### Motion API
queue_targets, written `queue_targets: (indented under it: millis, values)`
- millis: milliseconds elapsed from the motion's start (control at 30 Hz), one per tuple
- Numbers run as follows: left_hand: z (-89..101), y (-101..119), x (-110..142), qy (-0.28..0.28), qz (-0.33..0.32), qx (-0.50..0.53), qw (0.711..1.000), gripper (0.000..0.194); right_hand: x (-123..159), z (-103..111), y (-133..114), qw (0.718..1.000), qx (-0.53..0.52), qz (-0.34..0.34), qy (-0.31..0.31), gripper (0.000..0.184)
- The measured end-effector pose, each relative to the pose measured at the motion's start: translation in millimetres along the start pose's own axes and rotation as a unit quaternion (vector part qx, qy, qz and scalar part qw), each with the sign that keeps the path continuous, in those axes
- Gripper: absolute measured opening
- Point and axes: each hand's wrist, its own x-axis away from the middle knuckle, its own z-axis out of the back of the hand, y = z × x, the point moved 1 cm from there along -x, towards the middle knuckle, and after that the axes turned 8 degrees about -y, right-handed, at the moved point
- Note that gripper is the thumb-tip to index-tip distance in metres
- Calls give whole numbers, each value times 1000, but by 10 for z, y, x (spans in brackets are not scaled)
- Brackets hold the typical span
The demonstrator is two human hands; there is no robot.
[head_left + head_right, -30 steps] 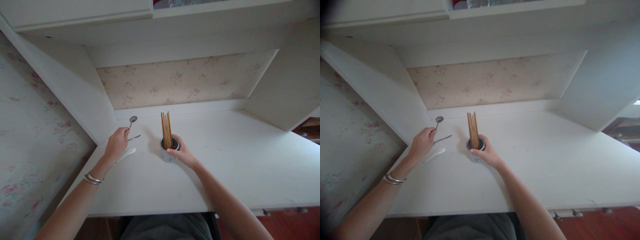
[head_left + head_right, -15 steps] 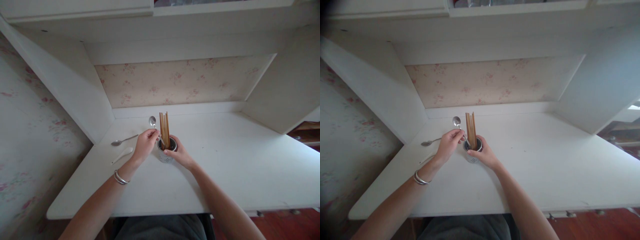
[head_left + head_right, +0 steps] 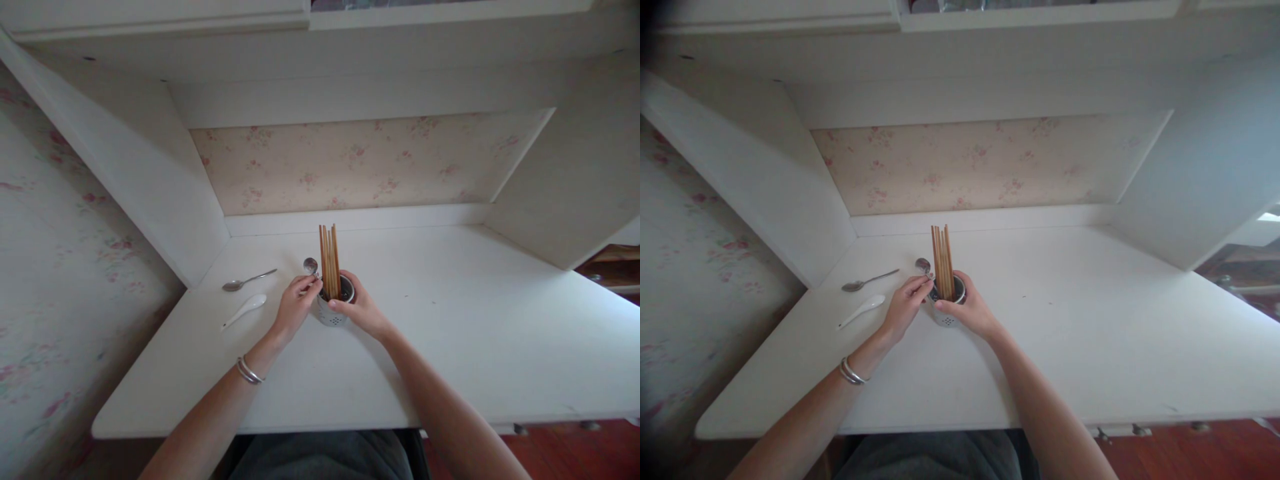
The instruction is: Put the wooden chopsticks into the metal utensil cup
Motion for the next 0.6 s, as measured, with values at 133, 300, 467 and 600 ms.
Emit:
queue_targets:
  millis: [133, 300, 467, 600]
  values:
    - [-101, -51, 67, -80, 9, 124, 989, 55, 25, 14, -27, 1000, -20, -9, -21, 74]
    - [-178, -67, 63, -137, 3, 207, 969, 59, -9, 107, -37, 1000, -16, 4, 3, 65]
    - [-204, -94, 61, -120, 12, 219, 968, 53, 42, 27, -265, 944, 45, 121, 304, 33]
    - [-217, -111, 85, -126, 25, 230, 965, 50, 210, -414, -636, 947, 98, 171, 255, 11]
